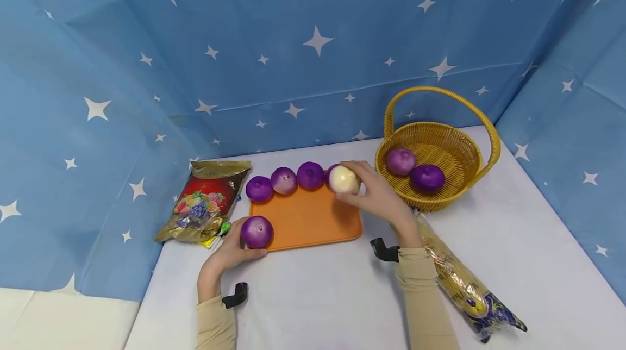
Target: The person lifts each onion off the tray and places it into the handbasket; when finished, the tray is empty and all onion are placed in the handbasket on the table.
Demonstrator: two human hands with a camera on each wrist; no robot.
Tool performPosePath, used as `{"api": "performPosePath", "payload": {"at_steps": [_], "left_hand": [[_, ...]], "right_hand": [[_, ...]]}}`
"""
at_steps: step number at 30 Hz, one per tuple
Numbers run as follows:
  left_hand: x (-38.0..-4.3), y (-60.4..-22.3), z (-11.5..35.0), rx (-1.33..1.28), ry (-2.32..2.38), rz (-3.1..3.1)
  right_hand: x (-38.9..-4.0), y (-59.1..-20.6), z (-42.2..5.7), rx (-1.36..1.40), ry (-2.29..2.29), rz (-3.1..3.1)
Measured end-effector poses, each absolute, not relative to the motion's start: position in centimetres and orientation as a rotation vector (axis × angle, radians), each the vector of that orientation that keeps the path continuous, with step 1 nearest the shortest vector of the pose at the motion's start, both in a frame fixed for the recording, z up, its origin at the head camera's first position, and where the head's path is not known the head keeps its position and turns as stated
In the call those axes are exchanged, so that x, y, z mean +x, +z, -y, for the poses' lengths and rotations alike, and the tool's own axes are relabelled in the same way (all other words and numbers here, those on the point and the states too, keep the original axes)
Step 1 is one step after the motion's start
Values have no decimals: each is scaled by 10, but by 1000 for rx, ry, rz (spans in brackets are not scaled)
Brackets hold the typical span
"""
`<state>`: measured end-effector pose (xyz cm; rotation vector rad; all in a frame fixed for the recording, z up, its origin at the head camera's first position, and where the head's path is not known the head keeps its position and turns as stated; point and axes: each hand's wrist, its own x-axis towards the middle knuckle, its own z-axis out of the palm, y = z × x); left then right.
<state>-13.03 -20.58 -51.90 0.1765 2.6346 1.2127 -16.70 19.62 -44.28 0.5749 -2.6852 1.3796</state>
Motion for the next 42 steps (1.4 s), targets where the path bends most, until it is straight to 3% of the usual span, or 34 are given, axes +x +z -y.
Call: {"api": "performPosePath", "payload": {"at_steps": [12, 23, 33, 42], "left_hand": [[-129, -519, 208, 205, 1145, -2642], [-129, -520, 208, 228, 1119, -2653], [-128, -517, 207, 228, 1118, -2649], [-130, -517, 206, 236, 1127, -2652]], "right_hand": [[-153, -449, -282, 153, 1270, 2710], [-153, -460, -295, 107, 1127, 2793], [-157, -452, -273, 208, 1127, 2687], [-168, -442, -193, 581, 1138, 2634]]}}
